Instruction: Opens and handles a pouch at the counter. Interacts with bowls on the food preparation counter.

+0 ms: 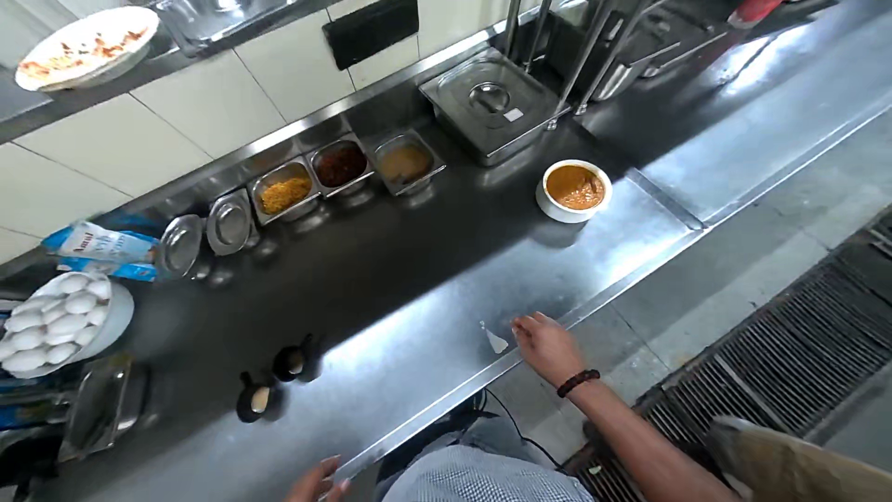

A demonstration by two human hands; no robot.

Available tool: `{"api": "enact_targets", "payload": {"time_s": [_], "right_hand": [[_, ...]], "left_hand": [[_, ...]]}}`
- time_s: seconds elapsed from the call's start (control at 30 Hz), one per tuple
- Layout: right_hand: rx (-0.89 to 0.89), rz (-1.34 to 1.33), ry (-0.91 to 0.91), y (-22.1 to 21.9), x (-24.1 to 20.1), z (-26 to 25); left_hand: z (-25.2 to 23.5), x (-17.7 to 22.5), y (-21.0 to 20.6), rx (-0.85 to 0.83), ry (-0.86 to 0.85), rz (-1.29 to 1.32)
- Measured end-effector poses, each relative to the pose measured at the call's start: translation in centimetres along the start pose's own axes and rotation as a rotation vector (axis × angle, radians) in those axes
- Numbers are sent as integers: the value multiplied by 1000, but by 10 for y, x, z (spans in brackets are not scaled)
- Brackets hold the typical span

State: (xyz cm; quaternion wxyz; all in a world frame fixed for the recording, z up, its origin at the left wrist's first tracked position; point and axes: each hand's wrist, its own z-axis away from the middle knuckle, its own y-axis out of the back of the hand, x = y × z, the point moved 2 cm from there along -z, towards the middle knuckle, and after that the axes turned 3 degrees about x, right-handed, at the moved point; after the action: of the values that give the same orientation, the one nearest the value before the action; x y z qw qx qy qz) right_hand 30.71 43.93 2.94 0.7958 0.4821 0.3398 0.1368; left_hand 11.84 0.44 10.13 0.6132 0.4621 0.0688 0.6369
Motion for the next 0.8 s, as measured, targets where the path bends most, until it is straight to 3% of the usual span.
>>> {"api": "enact_targets", "payload": {"time_s": [0.33, 0.5, 0.67, 0.8], "right_hand": [[87, 318, 83, -73, -8, 57], [62, 260, -5, -67, -23, 58], [308, -185, -56, -51, -23, 56], [266, -704, -158, -39, -44, 24]], "left_hand": [[-26, -5, 5, -131, -81, -90], [-37, -3, 24, -123, -120, -107], [-42, -4, 30, -142, -119, -125], [-43, -10, 25, -144, -141, -99]]}}
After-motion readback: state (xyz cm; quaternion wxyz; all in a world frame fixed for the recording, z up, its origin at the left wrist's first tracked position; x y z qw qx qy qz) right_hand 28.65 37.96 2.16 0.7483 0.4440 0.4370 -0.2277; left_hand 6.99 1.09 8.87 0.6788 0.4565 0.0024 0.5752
